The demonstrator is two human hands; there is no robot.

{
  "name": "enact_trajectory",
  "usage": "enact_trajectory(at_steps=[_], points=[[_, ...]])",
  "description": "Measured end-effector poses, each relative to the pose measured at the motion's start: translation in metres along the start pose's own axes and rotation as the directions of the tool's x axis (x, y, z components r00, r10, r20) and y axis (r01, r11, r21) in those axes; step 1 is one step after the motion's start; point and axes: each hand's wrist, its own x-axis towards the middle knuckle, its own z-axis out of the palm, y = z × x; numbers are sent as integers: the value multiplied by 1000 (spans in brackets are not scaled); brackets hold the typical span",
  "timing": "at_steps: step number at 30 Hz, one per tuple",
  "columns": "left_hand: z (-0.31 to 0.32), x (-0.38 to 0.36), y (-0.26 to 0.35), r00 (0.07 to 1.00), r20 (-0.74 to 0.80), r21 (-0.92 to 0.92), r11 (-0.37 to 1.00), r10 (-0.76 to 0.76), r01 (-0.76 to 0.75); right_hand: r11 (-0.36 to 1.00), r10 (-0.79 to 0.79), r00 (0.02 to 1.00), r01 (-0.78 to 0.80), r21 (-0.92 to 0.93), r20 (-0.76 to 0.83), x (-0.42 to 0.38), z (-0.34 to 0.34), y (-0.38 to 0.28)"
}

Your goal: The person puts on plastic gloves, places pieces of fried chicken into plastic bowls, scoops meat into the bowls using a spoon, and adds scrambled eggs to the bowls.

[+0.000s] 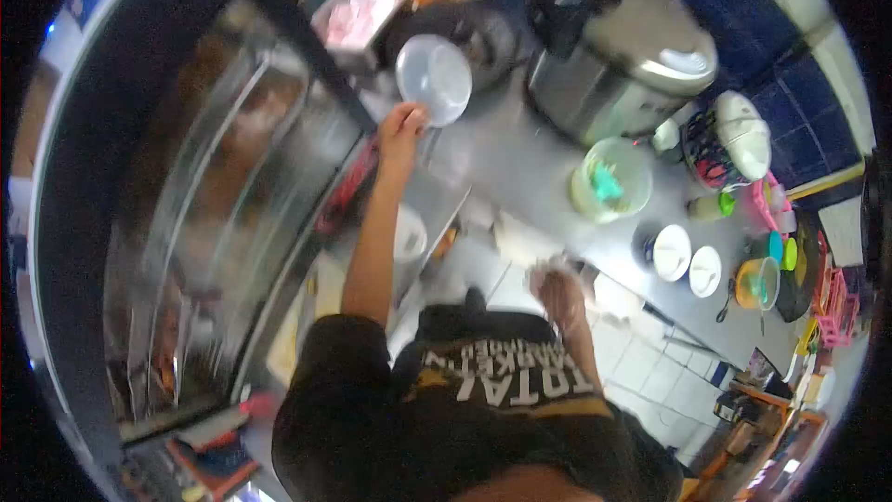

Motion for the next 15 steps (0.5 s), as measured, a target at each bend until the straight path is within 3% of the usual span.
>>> enact_trajectory(at_steps=[1,2,3,4,6,9,10,11,12,15], points=[[-7,-35,16,987,95,313,938,127,-151,984,35,999,-31,-178,18,9,-11,8],[-16,-64,23,950,242,571,762,198,-305,972,127,983,-151,-179,-134,8,20,1],[-30,-95,28,871,385,681,543,305,-491,954,191,946,-242,-177,-262,17,57,-8],[-43,-125,36,749,552,710,265,367,-653,950,206,947,-254,-181,-247,35,64,0],[-65,-179,38,802,582,809,3,134,-588,858,203,954,-282,-429,-221,50,69,20],[-88,-217,26,854,518,851,-125,42,-510,623,176,983,-151,-767,-50,77,104,47],[-97,-223,19,861,506,858,-131,43,-497,620,189,981,-153,-769,-43,88,113,56],[-105,-225,11,868,495,860,-165,36,-483,252,44,987,139,-958,155,100,122,66],[-111,-227,4,874,486,859,-199,30,-471,-191,-11,920,382,-904,391,109,130,74],[-119,-227,-3,911,411,887,-234,9,-398,-211,-109,904,386,-898,414,114,165,78]])
